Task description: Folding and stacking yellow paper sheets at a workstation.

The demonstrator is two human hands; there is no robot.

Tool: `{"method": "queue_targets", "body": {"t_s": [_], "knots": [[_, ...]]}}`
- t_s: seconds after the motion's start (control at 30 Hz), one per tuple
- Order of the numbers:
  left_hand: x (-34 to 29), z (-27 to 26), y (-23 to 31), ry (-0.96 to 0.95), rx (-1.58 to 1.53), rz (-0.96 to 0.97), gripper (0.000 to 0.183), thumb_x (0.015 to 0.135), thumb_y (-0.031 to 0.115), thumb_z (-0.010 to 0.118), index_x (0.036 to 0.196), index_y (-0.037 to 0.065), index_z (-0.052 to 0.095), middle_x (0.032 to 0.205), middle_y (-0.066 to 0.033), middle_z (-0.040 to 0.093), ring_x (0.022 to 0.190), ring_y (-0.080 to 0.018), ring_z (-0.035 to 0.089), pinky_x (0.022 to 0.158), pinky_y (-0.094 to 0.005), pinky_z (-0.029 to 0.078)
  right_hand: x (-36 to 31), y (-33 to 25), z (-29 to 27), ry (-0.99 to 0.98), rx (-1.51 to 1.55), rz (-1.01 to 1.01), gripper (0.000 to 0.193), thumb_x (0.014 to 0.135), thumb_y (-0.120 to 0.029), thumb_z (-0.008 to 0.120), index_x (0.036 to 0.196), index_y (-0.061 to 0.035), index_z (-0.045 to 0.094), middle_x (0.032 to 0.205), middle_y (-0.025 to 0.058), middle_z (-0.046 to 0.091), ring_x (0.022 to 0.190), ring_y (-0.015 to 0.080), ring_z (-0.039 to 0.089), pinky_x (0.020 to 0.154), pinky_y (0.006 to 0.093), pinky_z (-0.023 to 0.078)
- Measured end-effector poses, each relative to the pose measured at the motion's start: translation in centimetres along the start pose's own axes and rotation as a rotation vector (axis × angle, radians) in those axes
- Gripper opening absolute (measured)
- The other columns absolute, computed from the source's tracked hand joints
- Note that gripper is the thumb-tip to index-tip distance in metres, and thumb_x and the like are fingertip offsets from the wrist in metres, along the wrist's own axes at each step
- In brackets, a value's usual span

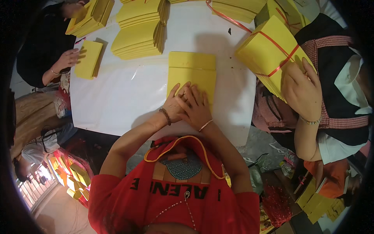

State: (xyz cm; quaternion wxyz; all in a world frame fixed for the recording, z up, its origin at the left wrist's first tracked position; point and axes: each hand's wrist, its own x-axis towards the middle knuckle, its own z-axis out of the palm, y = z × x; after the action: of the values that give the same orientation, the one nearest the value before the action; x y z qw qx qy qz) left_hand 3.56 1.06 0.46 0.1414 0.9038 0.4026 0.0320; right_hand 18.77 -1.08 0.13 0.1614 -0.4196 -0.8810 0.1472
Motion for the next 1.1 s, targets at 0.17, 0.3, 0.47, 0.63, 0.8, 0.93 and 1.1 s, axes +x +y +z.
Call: {"method": "queue_targets", "body": {"t_s": [0.17, 0.3, 0.47, 0.63, 0.8, 0.93, 1.1], "knots": [[0.1, -0.5, 0.0, -0.004, -0.127, -0.038, 0.063, 0.077, 0.031, 0.052, 0.135, 0.011, 0.035, 0.141, -0.0105, 0.029, 0.134, -0.028, 0.017, 0.108, -0.0469, 0.011, -0.4, 0.6, 0.2, 0.051, 0.196, 0.059, 0.067, 0.082, -0.043, 0.052, 0.134, -0.0066, 0.03, 0.143, 0.0239, 0.015, 0.131, 0.0399, 0.019, 0.101, 0.0598, 0.015], [0.1, -1.0, -0.3, -0.025, -0.204, -0.054, 0.065, 0.076, 0.02, 0.052, 0.136, 0.007, 0.03, 0.14, -0.012, 0.03, 0.134, -0.0268, 0.019, 0.108, -0.0455, 0.011, -0.5, 1.2, 1.2, 0.203, 0.353, 0.103, 0.063, 0.088, -0.038, 0.043, 0.134, 0.0022, 0.026, 0.142, 0.0278, 0.015, 0.131, 0.0405, 0.02, 0.102, 0.0574, 0.015], [0.0, 0.1, -1.9, 0.048, -0.503, -0.091, 0.068, 0.077, 0.011, 0.049, 0.139, 0.003, 0.021, 0.14, -0.0154, 0.031, 0.132, -0.0299, 0.022, 0.109, -0.0414, 0.011, 0.5, 0.4, 0.9, 0.091, 0.26, 0.227, 0.061, 0.089, -0.032, 0.039, 0.137, 0.0016, 0.021, 0.142, 0.0243, 0.019, 0.132, 0.0376, 0.02, 0.105, 0.051, 0.015], [-0.2, -1.6, -3.6, 0.294, -0.8, -0.126, 0.056, 0.088, 0.015, 0.046, 0.139, 0.01, 0.024, 0.141, -0.0149, 0.029, 0.131, -0.0319, 0.024, 0.108, -0.0407, 0.012, 0.6, 0.1, 1.6, -0.013, 0.038, 0.274, 0.058, 0.088, -0.028, 0.043, 0.135, 0.0008, 0.027, 0.143, 0.0187, 0.023, 0.133, 0.0329, 0.021, 0.107, 0.0477, 0.015], [-1.5, -0.4, -3.7, 0.184, -0.031, -0.152, 0.049, 0.089, 0.032, 0.048, 0.134, 0.016, 0.036, 0.143, -0.0083, 0.028, 0.134, -0.0264, 0.019, 0.106, -0.0497, 0.012, 0.9, -0.3, 1.3, -0.046, 0.054, 0.308, 0.058, 0.086, -0.026, 0.043, 0.135, 0.0009, 0.028, 0.143, 0.0206, 0.021, 0.134, 0.0343, 0.018, 0.107, 0.0484, 0.014], [-1.5, -0.2, -3.5, 0.131, -0.052, -0.177, 0.05, 0.089, 0.035, 0.046, 0.135, 0.018, 0.035, 0.144, -0.0079, 0.025, 0.134, -0.0264, 0.018, 0.106, -0.0503, 0.013, 0.9, 0.0, 1.0, -0.02, 0.12, 0.314, 0.058, 0.085, -0.028, 0.046, 0.134, -0.0015, 0.031, 0.143, 0.0183, 0.023, 0.133, 0.0333, 0.019, 0.106, 0.051, 0.013], [-1.5, 0.0, -3.7, 0.104, -0.047, -0.183, 0.051, 0.088, 0.034, 0.049, 0.135, 0.019, 0.034, 0.144, -0.0078, 0.025, 0.134, -0.0268, 0.017, 0.105, -0.051, 0.015, 3.0, 2.6, -1.2, 0.017, -0.235, 0.308, 0.06, 0.083, -0.035, 0.049, 0.133, -0.0056, 0.036, 0.142, 0.0133, 0.027, 0.133, 0.0305, 0.021, 0.104, 0.057, 0.01]]}}
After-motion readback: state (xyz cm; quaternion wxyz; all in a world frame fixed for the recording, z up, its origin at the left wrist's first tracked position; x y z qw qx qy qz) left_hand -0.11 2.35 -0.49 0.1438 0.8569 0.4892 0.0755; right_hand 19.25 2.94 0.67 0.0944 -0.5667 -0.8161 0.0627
